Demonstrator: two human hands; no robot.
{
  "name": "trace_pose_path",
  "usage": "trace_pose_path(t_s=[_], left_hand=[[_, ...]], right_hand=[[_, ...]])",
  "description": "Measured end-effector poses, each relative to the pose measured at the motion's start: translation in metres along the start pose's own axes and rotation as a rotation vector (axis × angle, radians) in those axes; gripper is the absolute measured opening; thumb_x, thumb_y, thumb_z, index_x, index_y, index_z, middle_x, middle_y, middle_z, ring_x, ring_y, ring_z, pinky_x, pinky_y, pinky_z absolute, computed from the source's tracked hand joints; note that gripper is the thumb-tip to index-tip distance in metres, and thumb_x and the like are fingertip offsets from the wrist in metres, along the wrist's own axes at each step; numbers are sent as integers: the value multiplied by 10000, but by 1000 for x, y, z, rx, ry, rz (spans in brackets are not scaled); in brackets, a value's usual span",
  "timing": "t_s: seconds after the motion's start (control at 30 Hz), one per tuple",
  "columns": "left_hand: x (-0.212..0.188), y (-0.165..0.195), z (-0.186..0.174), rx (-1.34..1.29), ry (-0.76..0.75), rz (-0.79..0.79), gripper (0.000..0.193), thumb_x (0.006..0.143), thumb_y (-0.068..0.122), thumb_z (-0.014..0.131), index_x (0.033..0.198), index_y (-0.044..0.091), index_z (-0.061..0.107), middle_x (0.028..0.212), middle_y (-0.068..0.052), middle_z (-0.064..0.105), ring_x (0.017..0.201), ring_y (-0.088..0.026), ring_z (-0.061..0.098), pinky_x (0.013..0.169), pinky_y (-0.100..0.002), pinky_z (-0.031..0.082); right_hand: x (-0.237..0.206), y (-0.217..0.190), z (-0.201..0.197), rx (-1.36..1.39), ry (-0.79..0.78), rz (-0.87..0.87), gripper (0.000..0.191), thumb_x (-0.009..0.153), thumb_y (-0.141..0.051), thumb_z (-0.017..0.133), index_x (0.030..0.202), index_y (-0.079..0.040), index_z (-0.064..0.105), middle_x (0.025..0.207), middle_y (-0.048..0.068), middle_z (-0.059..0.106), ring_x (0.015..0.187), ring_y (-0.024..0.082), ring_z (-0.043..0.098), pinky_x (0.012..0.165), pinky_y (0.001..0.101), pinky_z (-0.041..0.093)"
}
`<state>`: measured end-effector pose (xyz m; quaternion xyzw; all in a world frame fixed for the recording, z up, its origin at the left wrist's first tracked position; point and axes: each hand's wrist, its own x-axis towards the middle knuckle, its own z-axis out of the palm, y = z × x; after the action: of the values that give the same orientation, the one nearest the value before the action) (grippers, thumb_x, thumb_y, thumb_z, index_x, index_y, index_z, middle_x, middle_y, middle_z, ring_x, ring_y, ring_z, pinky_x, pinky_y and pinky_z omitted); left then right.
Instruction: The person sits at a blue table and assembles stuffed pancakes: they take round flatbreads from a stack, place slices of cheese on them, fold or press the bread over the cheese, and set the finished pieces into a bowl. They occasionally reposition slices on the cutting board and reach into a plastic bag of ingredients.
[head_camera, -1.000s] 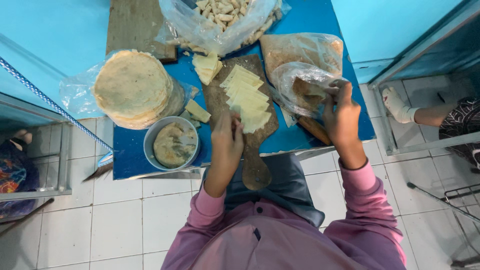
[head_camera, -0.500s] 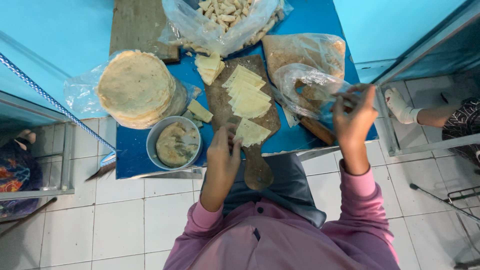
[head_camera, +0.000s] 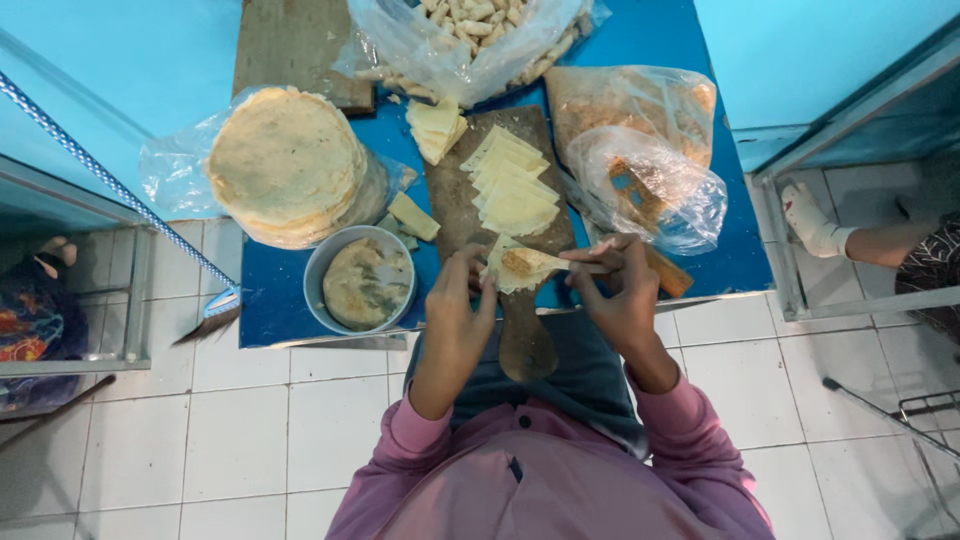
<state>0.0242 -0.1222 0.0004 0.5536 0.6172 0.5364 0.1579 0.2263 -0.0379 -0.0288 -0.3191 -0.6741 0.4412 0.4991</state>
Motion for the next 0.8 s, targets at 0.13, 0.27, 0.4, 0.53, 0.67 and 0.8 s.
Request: trace_pose_path(t_s=[0.13,0.27,0.4,0.53,0.67,0.8], left_hand=[[-1,0,1,-27,-1,-20,300,938,-22,657,1234,-9,604,976,-153,655,786,-243,696,670,-329,565],[0,1,3,-63,6,-38,271,944,-17,664,1211,-9,613,996,-149,659,782,-228,699,661,-313,570],[0,2,3,-69,9,-22,258,947,-23,666,1200,-10,617,1011,-147,657,787,-229,693,657,-312,564],[-1,1,3,-56,3,-22,252,945,-23,671,1192,-8,623,1015,-146,655,780,-227,690,650,-314,559],[-1,0,3,-54,5,-14,264,941,-27,666,1201,-8,622,1018,-145,654,800,-232,688,663,-317,557],[-2,1,3,-40,9,17,259,949,-24,665,1204,-7,616,1035,-148,647,836,-238,691,680,-321,556]], right_hand=[[-5,-3,6,-212,4,-204,356,975,140,658,1135,-9,378,1110,218,738,967,212,753,809,299,625],[-7,-8,6,-313,11,-298,329,975,128,676,1095,-16,406,1092,208,756,955,199,773,801,291,634],[-5,-10,3,-293,-8,-347,324,973,147,662,1108,-12,414,1106,216,746,1002,235,765,827,306,643],[-6,-9,1,-280,-33,-372,330,966,162,647,1136,-6,420,1143,225,736,992,241,760,840,320,644],[-7,-9,1,-326,-61,-430,349,954,174,647,1153,-7,424,1160,216,735,968,238,759,820,322,647],[-6,-9,-2,-385,-63,-523,370,950,177,648,1164,-13,414,1156,204,736,951,252,756,810,335,636]])
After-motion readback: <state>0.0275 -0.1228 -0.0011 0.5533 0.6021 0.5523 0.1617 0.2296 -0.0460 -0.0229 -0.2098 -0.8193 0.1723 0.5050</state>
